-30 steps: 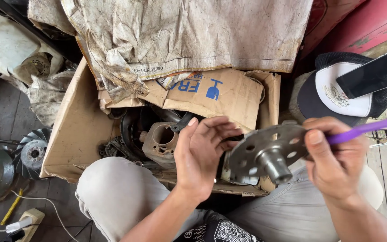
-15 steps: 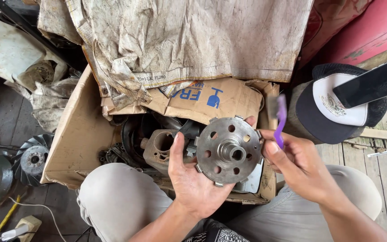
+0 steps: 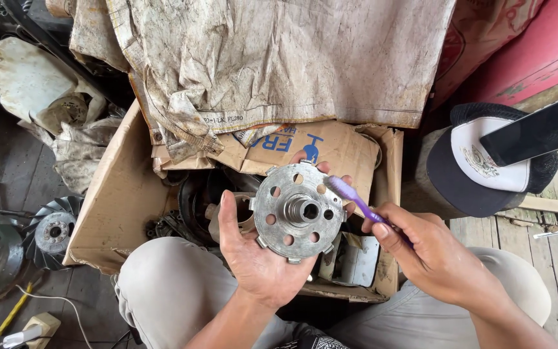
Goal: Cleaning a motorcycle clutch pressure plate using a toothbrush to remove dirt and grime.
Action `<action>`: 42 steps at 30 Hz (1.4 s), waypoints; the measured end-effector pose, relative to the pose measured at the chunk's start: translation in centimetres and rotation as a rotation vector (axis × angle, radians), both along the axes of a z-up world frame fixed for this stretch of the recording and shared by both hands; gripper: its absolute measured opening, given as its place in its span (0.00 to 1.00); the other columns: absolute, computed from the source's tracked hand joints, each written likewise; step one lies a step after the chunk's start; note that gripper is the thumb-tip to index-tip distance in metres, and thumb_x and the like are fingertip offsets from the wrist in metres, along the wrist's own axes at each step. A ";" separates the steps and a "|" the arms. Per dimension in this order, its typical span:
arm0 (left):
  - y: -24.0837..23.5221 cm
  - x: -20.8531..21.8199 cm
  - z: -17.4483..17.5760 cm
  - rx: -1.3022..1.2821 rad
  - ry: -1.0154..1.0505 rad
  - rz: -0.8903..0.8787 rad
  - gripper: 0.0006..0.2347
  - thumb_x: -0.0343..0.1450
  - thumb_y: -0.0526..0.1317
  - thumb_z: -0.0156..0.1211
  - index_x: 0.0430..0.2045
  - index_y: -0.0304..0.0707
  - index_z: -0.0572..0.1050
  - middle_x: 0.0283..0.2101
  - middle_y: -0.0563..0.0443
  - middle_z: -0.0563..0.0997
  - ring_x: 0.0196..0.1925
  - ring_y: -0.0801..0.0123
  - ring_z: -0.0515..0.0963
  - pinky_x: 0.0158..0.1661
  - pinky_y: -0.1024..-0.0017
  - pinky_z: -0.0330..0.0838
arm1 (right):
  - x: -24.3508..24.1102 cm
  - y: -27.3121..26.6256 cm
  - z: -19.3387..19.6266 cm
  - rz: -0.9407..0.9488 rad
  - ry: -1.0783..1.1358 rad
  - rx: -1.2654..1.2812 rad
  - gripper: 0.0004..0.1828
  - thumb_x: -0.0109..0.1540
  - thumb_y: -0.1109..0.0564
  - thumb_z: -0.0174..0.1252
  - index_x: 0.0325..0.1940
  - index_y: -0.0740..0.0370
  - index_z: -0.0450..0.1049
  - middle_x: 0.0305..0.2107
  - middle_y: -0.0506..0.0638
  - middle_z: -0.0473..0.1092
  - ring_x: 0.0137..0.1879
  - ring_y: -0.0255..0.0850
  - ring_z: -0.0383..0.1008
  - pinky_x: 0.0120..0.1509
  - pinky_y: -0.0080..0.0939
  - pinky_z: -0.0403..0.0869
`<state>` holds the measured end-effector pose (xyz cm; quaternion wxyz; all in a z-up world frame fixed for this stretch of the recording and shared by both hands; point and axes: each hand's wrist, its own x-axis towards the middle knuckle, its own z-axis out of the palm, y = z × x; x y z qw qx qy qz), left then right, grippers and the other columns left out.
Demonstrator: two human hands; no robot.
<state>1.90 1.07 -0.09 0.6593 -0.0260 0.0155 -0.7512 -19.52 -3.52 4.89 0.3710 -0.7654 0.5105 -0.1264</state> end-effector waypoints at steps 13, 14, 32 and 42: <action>-0.7 1.5 0.0 0.008 0.028 0.125 0.36 0.73 0.58 0.50 0.70 0.25 0.57 0.69 0.33 0.65 0.71 0.39 0.63 0.68 0.44 0.60 | 0.9 2.8 -3.1 0.276 0.416 0.126 0.12 0.69 0.41 0.45 0.41 0.45 0.68 0.16 0.49 0.72 0.24 0.45 0.75 0.33 0.54 0.70; -0.7 1.5 0.0 0.025 -0.003 0.146 0.33 0.73 0.57 0.49 0.70 0.32 0.59 0.70 0.32 0.65 0.73 0.38 0.62 0.66 0.41 0.61 | 1.0 2.9 -3.1 0.304 0.380 0.075 0.12 0.69 0.41 0.47 0.39 0.46 0.68 0.16 0.50 0.73 0.23 0.50 0.75 0.31 0.56 0.69; -0.5 0.5 -0.8 0.074 -0.008 0.081 0.30 0.73 0.56 0.48 0.66 0.34 0.63 0.66 0.38 0.69 0.75 0.39 0.61 0.68 0.45 0.59 | 0.0 0.5 -3.0 0.196 0.453 -0.129 0.11 0.66 0.44 0.50 0.37 0.50 0.69 0.15 0.50 0.75 0.17 0.51 0.73 0.27 0.56 0.68; -0.7 0.1 -0.8 0.147 0.040 0.086 0.27 0.74 0.54 0.47 0.64 0.38 0.65 0.62 0.37 0.72 0.69 0.38 0.67 0.65 0.41 0.62 | 0.2 -0.5 -2.6 0.166 0.697 0.200 0.19 0.72 0.40 0.34 0.43 0.45 0.69 0.12 0.40 0.66 0.14 0.32 0.62 0.19 0.35 0.66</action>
